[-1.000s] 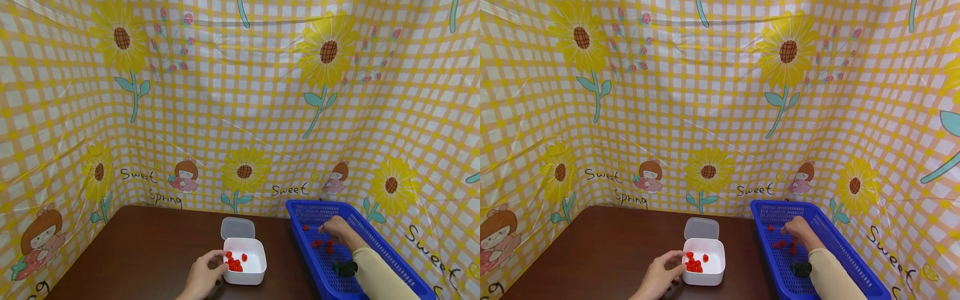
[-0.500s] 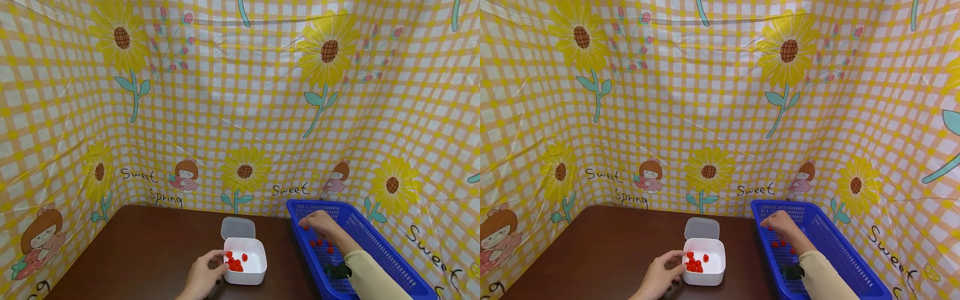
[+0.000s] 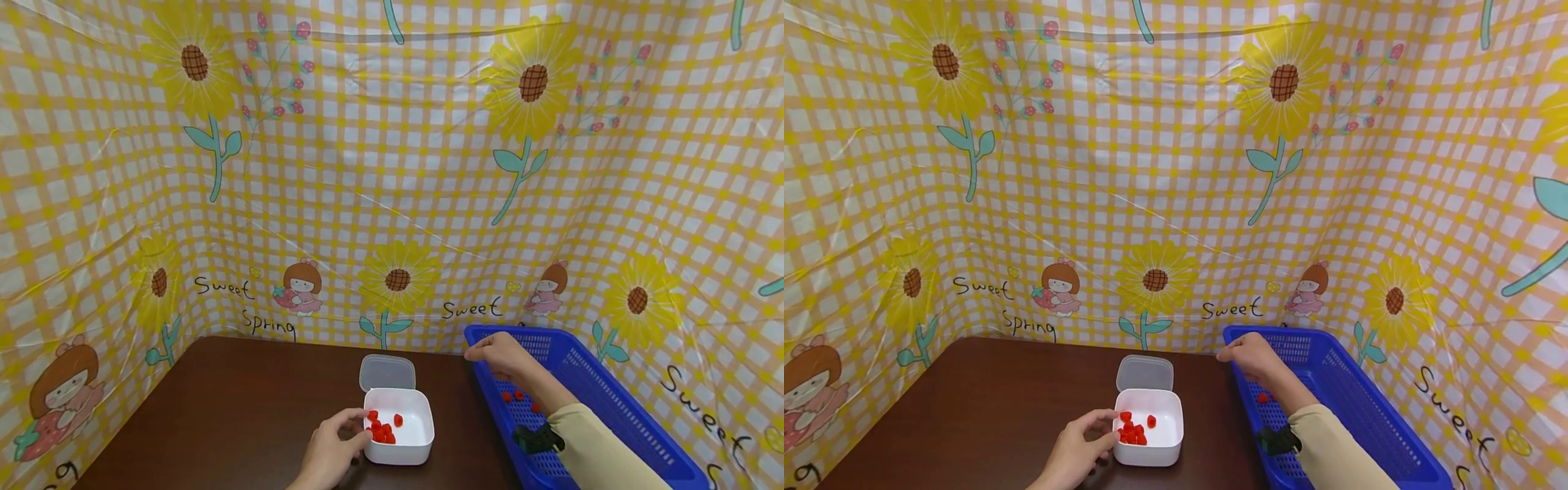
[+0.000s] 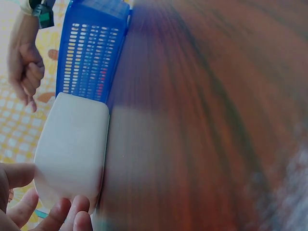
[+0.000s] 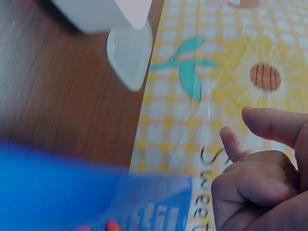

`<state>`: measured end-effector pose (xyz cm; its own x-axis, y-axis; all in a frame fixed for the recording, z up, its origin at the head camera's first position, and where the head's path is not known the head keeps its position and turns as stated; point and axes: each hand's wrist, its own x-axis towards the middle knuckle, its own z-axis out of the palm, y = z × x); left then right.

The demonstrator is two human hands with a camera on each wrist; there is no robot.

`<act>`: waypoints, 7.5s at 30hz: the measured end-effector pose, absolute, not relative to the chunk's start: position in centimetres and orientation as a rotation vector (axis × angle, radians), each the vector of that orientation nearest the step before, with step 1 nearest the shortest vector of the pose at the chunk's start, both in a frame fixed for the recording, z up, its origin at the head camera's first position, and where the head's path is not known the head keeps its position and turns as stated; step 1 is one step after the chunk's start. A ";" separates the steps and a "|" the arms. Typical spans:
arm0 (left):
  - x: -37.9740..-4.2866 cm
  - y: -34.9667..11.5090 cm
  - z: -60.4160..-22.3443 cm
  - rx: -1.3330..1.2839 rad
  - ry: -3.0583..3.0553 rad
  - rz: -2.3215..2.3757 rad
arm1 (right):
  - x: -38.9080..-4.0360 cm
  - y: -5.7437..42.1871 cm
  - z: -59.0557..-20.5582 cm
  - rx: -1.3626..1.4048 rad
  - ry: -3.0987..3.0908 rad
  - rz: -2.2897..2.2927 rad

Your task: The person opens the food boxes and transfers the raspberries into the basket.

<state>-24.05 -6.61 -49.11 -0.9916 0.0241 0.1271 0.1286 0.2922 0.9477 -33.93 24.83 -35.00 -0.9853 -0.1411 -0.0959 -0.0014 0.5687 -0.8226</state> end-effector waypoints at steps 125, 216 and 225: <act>-23.8 -6.7 -49.3 -0.197 -2.466 -1.739 | -30.9 9.4 -46.7 -0.374 2.710 -1.251; -23.7 -6.6 -49.4 -0.179 -2.465 -1.748 | -33.9 27.6 -34.6 -0.121 2.778 -1.283; -23.7 -6.6 -49.3 -0.169 -2.459 -1.771 | -34.5 30.2 -35.0 -0.136 2.823 -1.211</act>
